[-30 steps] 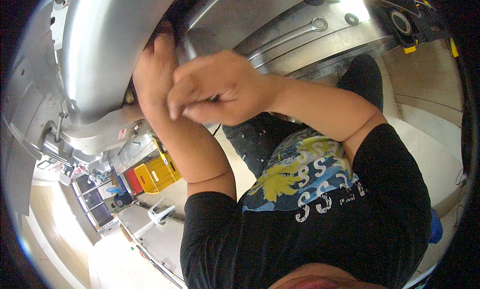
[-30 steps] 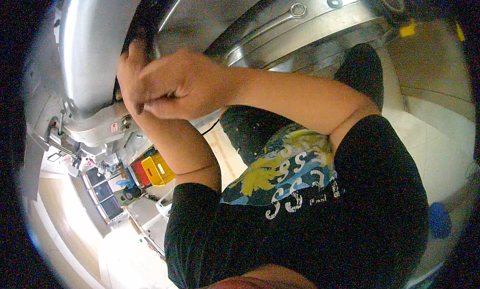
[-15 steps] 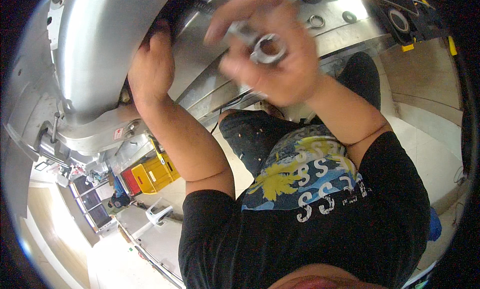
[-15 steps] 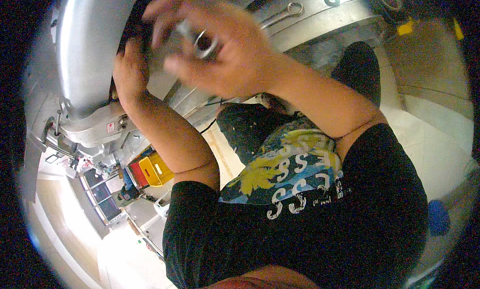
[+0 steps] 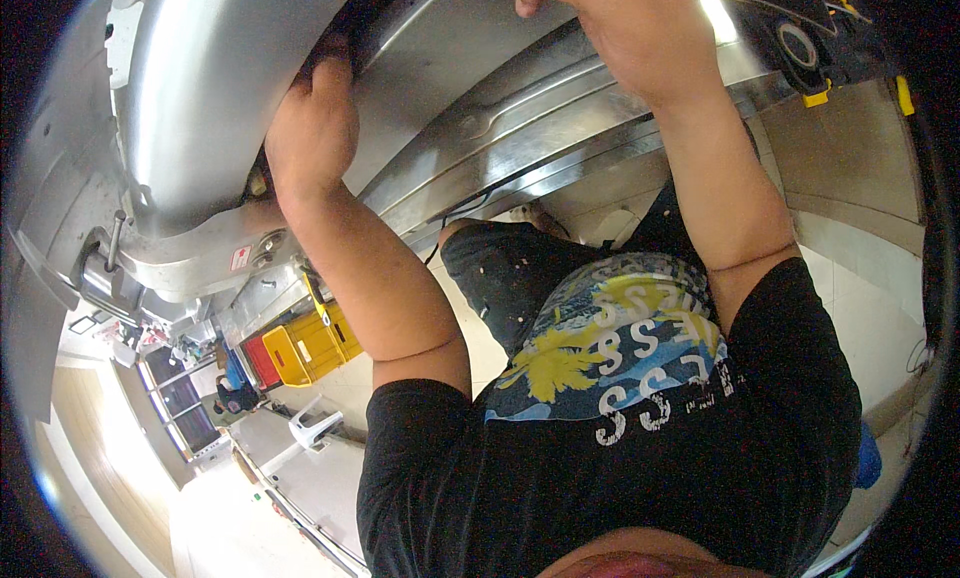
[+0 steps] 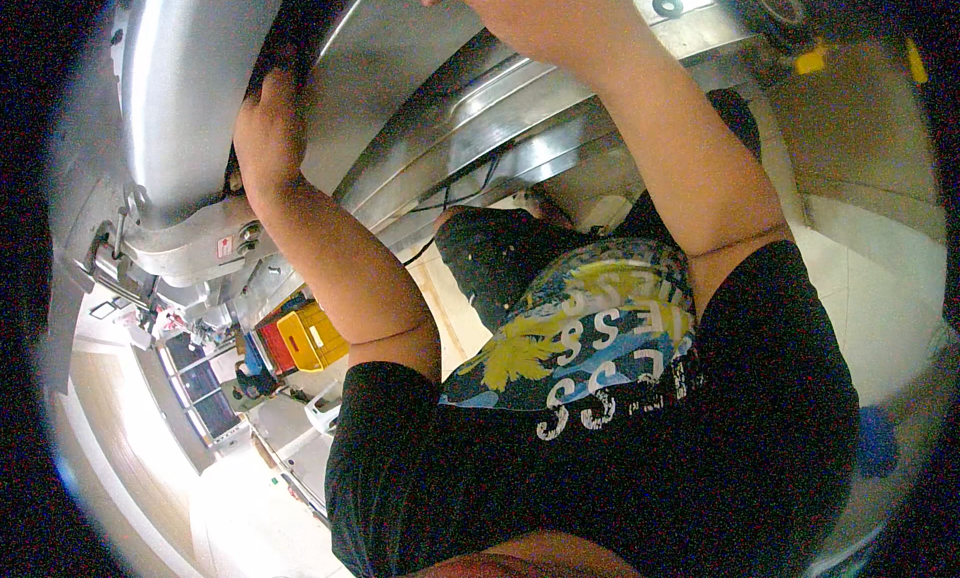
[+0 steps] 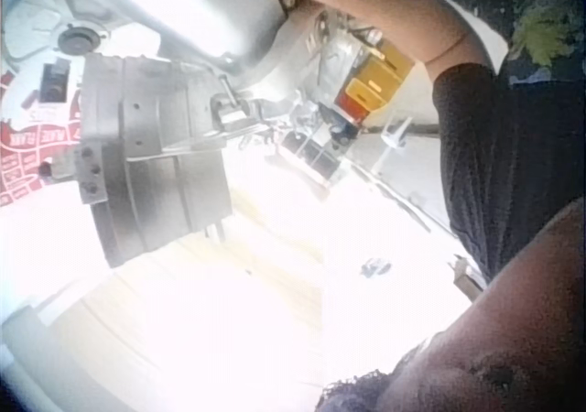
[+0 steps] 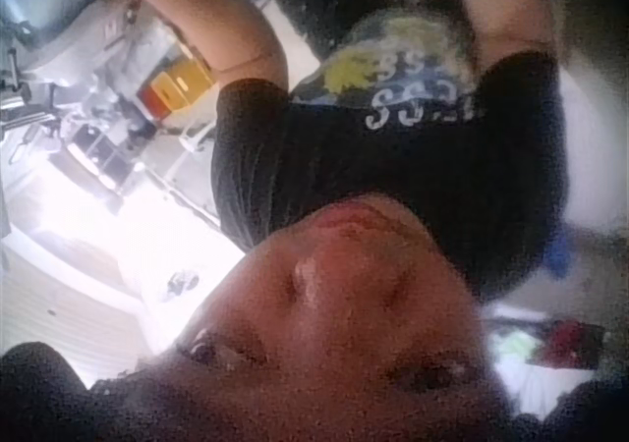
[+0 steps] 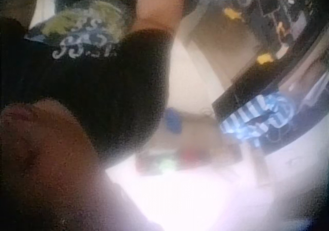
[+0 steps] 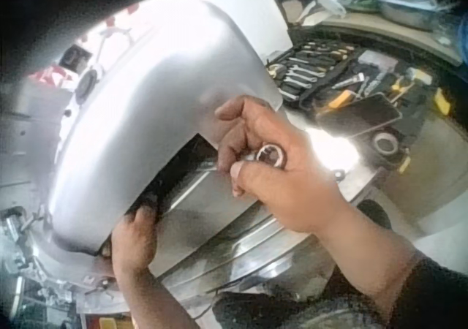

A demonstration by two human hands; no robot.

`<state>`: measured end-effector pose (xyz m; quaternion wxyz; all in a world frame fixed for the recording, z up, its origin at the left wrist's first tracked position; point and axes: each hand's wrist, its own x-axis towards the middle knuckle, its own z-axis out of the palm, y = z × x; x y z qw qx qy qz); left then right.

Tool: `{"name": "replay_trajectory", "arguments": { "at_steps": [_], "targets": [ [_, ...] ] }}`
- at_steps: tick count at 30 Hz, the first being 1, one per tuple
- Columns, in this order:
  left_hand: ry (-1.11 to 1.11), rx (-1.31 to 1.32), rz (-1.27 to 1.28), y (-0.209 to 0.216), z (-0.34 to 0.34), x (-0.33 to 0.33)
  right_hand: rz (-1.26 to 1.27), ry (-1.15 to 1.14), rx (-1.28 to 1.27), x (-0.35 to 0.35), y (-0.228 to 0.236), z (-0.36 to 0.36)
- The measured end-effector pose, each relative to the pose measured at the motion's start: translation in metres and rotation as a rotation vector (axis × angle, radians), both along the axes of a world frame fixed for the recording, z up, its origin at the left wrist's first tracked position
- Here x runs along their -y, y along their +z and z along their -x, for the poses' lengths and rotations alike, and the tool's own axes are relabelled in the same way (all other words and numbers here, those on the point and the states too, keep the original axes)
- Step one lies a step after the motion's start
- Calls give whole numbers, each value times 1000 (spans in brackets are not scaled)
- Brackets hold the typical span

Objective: The person uses a wrench to tighten bolts on a large metal machine part. They repeatedly adjust the wrench and reposition their hands to secure different bolts on the curved metal surface.

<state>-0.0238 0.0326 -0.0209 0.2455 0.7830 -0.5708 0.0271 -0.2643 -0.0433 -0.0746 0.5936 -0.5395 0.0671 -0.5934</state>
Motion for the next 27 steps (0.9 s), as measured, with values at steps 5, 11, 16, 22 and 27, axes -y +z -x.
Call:
{"name": "replay_trajectory", "arguments": {
  "at_steps": [5, 11, 16, 22, 27],
  "targets": [
    [-4, 10, -51, 2, 0, -1, -79, -20, -18, -12, -1, -4],
    [-131, 36, 96, -7, -8, 3, -43, -56, 86, -13, -9, -11],
    [-146, 120, 160, -8, -7, 4, -6, -153, -49, -15, -10, -19],
    [-20, 247, -424, 5, -13, 5, 20, -73, 255, -2, -37, -36],
    [-84, -19, -340, 6, 5, 1, -100, -189, 8, 12, -38, -28]
  ]
}}
